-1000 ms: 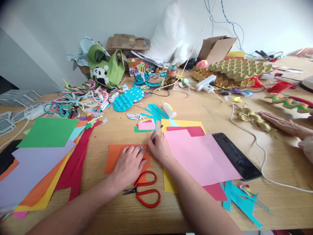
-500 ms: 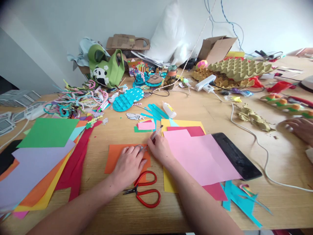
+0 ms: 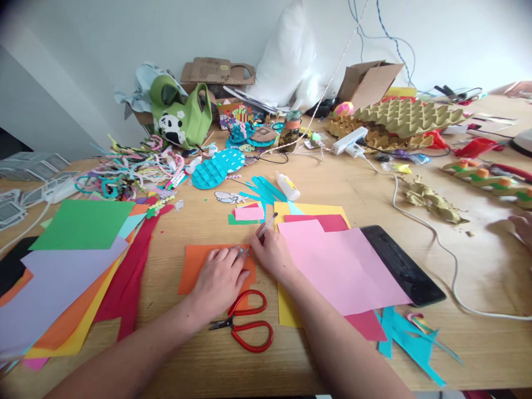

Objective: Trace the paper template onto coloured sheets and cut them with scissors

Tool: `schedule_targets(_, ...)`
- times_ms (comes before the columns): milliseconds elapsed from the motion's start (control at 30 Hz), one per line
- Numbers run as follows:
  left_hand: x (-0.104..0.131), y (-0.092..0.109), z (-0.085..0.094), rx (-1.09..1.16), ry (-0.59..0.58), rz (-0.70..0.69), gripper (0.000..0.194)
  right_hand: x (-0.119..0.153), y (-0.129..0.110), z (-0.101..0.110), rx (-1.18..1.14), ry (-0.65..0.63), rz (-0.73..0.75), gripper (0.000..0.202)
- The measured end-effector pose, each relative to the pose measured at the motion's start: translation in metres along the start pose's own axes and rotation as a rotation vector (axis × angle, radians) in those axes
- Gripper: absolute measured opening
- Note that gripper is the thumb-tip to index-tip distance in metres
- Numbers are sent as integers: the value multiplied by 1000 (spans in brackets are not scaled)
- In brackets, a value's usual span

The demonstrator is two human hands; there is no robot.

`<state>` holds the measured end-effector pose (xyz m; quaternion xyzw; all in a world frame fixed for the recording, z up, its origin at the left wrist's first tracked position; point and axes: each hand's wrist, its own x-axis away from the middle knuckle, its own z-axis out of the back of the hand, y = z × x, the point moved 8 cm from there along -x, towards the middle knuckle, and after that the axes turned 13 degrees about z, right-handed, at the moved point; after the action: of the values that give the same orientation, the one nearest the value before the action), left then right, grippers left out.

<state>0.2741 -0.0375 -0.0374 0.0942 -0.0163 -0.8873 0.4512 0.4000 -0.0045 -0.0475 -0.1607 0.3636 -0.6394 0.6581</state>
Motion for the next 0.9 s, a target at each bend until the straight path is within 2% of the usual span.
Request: schedule_targets(900,-1,-2,0,27,7,3,32,4,-1,-4,0,-22,0,15)
